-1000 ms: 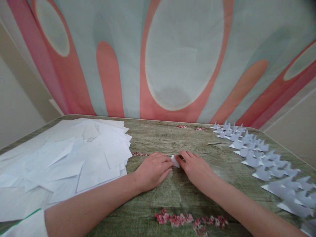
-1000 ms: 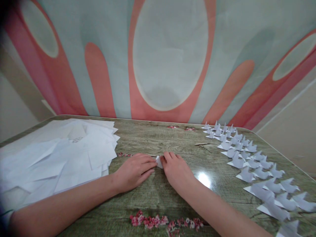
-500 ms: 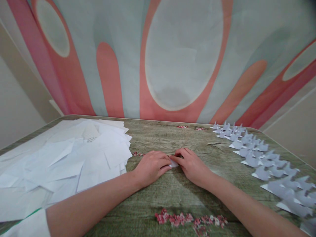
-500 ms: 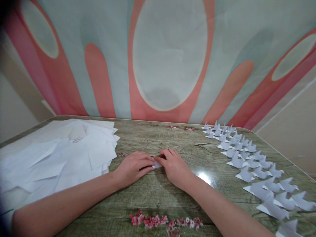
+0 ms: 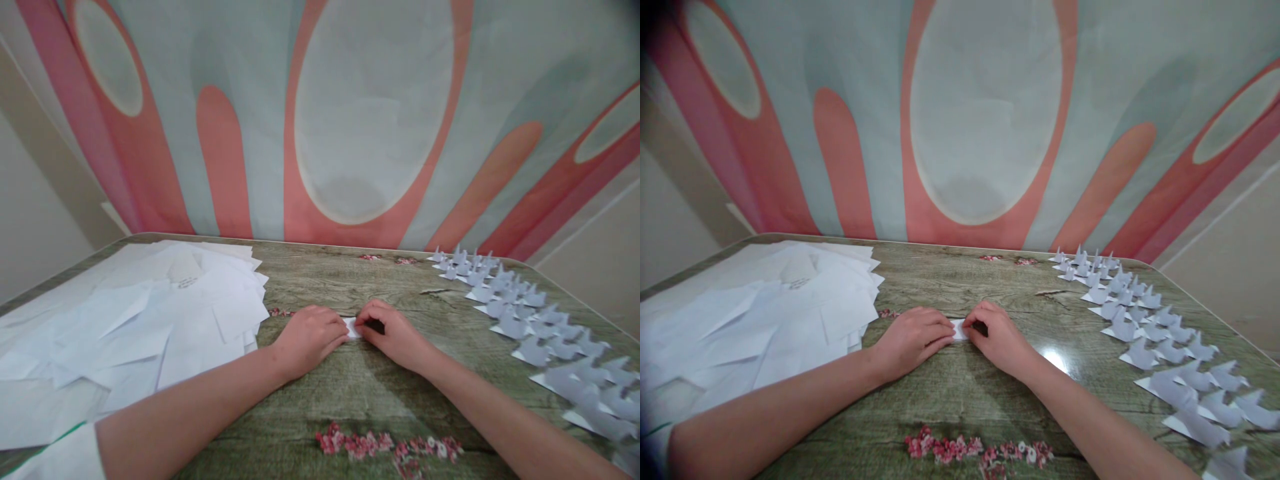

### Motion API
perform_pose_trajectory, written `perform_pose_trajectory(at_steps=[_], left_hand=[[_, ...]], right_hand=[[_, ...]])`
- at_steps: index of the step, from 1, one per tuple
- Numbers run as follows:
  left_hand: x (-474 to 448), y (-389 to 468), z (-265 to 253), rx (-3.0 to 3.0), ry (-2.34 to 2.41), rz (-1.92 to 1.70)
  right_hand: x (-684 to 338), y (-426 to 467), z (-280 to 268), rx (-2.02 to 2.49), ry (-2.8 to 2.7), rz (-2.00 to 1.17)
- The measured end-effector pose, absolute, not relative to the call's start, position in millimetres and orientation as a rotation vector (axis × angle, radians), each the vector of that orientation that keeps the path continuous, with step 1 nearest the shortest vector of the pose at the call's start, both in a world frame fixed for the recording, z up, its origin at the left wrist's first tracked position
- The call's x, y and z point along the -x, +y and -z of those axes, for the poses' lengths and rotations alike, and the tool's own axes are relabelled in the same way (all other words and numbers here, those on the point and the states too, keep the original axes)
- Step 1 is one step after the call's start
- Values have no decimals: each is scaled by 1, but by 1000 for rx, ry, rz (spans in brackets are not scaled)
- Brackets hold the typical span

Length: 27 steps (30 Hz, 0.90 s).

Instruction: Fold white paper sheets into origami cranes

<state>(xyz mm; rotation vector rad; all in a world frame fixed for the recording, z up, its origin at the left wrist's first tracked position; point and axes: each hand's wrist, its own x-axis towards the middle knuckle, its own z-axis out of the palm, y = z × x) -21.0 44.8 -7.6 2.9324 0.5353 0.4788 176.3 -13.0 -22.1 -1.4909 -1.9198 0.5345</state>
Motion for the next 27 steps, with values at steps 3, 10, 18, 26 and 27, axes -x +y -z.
perform_pose_trajectory(at_steps=[3,10,18,26,27], left_hand=[[20,46,8,-3042,478,-464],[18,45,4,-3107,465,-427],[12,42,5,-2910,611,-514],[9,41,3,-2808,671,-520],[8,41,3,-2797,676,-523]], right_hand=[[-176,-12,21,1493,-1918,-561],[-179,-12,16,1477,-1945,-639],[-183,-8,14,1415,-1959,-718],[-183,-8,13,1423,-1945,-725],[-183,-7,13,1423,-1943,-729]])
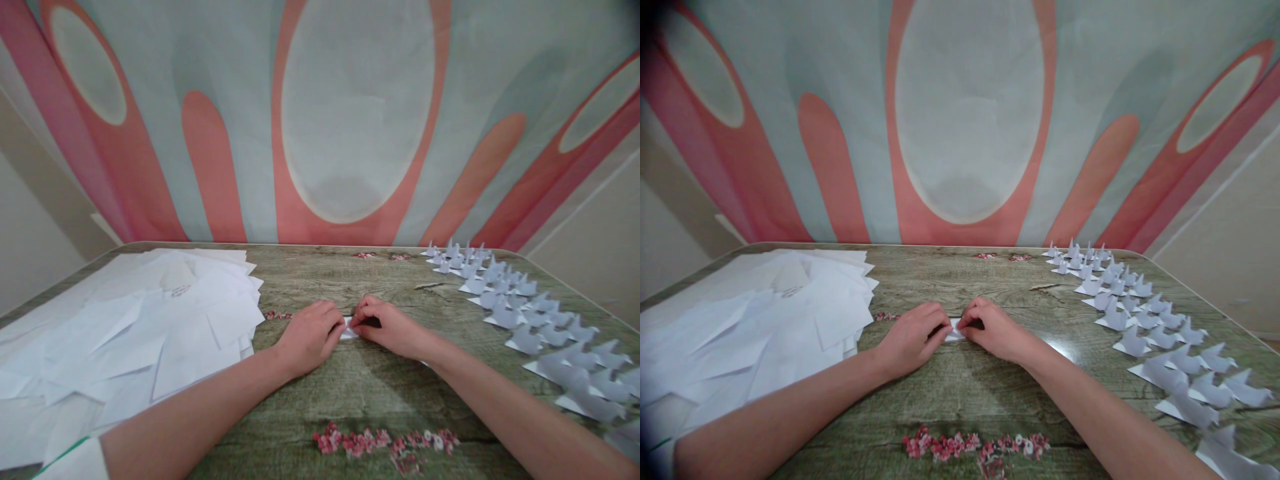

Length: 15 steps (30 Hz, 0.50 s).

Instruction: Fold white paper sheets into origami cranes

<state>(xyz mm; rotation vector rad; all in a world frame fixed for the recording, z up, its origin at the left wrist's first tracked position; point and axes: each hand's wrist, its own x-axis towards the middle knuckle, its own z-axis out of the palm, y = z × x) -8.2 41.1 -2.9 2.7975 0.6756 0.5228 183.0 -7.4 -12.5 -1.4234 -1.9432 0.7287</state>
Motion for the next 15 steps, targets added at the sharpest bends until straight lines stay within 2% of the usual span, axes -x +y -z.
perform_pose_trajectory(at_steps=[15], left_hand=[[2,43,7,-2740,719,-561]], right_hand=[[-186,-5,17,1403,-1950,-745]])
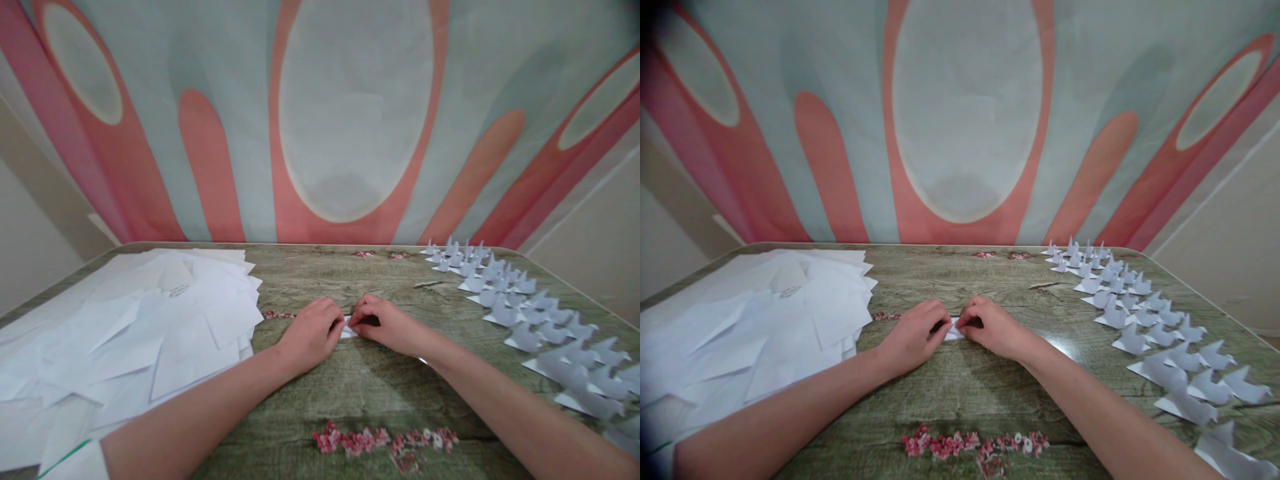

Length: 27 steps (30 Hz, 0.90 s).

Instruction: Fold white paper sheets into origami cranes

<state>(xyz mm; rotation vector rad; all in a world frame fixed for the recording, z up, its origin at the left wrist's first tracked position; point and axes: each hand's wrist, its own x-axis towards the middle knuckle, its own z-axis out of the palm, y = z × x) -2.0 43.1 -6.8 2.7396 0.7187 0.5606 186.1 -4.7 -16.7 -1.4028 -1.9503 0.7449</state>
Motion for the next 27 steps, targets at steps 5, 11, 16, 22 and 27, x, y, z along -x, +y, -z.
perform_pose_trajectory(at_steps=[5,11,16,22,27], left_hand=[[2,42,6,-2741,731,-550],[2,41,7,-2743,740,-545],[2,41,8,-2748,742,-535],[3,42,8,-2736,742,-533],[2,42,7,-2739,728,-543]], right_hand=[[-183,-8,14,1397,-1956,-702],[-186,-15,1,1373,-2123,-687],[-185,-21,-17,1368,-2372,-604],[-188,-34,-17,1391,-2474,-454],[-195,-47,1,1352,-2546,-288]])
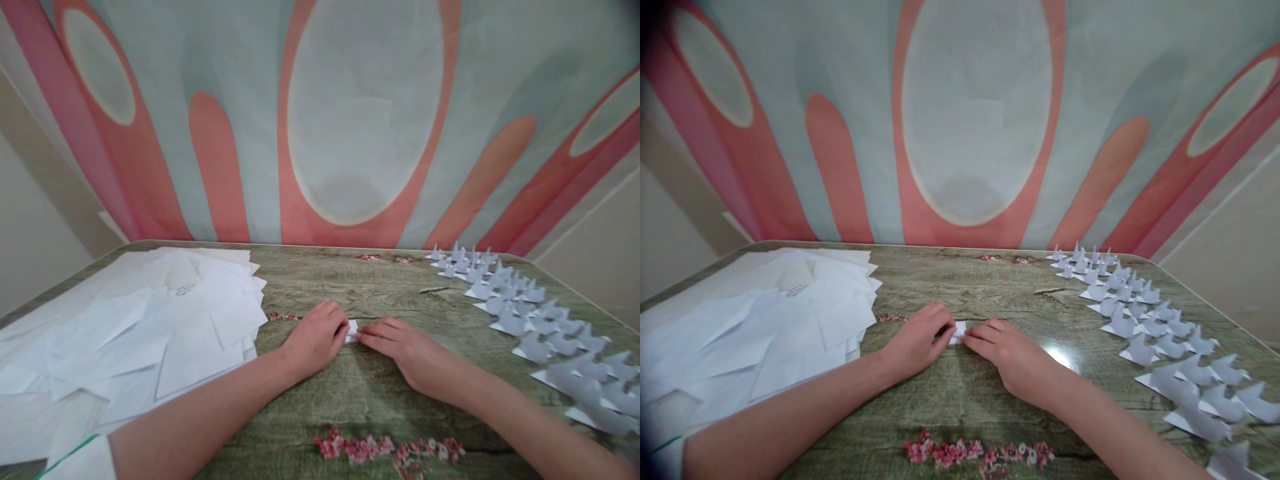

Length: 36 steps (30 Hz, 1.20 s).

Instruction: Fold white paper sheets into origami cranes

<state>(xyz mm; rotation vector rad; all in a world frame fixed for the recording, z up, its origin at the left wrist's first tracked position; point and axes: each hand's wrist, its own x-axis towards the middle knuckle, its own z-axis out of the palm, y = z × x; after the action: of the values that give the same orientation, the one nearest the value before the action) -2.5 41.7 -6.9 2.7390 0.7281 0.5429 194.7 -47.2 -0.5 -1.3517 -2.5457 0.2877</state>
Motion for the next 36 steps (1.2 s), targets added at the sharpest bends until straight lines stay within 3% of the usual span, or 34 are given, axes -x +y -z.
perform_pose_trajectory(at_steps=[29,36], left_hand=[[4,44,11,-2772,677,-533],[8,37,0,-2977,587,-392]], right_hand=[[-190,-48,19,1387,-2579,-11],[-188,-49,17,1376,-2573,35]])
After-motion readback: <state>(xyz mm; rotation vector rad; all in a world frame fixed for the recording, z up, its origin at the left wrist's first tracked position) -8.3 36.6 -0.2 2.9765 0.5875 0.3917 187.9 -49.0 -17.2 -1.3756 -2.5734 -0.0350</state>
